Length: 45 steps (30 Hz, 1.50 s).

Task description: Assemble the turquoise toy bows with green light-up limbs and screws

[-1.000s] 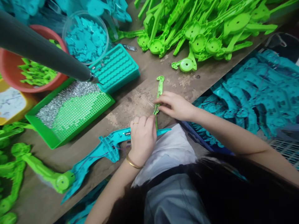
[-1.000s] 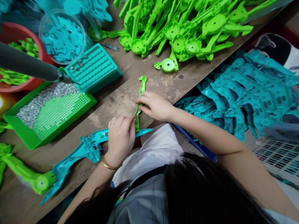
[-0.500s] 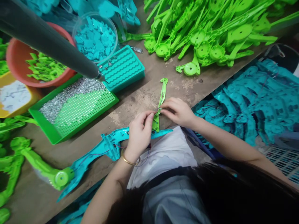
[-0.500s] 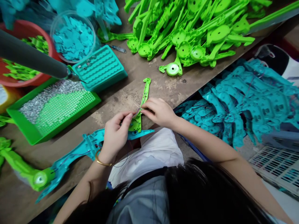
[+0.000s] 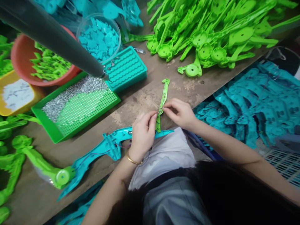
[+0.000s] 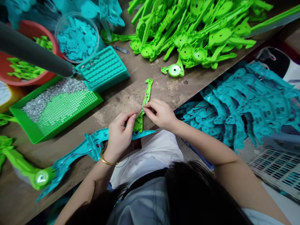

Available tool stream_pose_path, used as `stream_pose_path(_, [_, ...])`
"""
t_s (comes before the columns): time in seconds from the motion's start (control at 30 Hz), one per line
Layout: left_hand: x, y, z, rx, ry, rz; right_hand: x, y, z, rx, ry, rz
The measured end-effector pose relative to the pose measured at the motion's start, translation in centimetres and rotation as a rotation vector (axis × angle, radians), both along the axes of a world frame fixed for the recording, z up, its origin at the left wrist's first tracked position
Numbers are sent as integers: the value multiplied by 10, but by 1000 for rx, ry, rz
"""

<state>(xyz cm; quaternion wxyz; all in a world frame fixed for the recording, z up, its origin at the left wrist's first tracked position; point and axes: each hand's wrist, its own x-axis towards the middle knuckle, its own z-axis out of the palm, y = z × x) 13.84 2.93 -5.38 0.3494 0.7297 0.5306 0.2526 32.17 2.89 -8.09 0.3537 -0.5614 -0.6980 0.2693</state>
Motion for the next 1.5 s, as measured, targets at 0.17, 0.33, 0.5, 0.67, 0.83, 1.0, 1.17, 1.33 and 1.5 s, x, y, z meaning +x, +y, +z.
stream_pose_path(0.17, [-2,-1,-3,51,86,-49,-2,-1,2,-70,59,-53])
stream_pose_path(0.33, [-2,-2,-4,118,174,-78,-3,-1,2,-53,1,-17])
stream_pose_path(0.5, [-2,-2,-5,157,246,-134,-1,0,-4,108,-200,75])
stream_pose_path(0.67, [1,-2,-7,181,297,-180,2,6,-9,275,-454,212])
stream_pose_path(0.83, [2,-1,-10,201,322,-194,5,10,-5,305,-595,302])
stream_pose_path(1.0, [2,-1,-15,231,302,-177,5,7,-3,253,-611,364])
stream_pose_path(1.17, [0,0,-21,226,187,-213,6,16,2,117,-504,407])
stream_pose_path(1.33, [-3,0,-25,249,186,-235,11,42,12,-96,-324,435])
stream_pose_path(1.5, [-4,0,-25,270,160,-246,13,65,18,-168,-397,635])
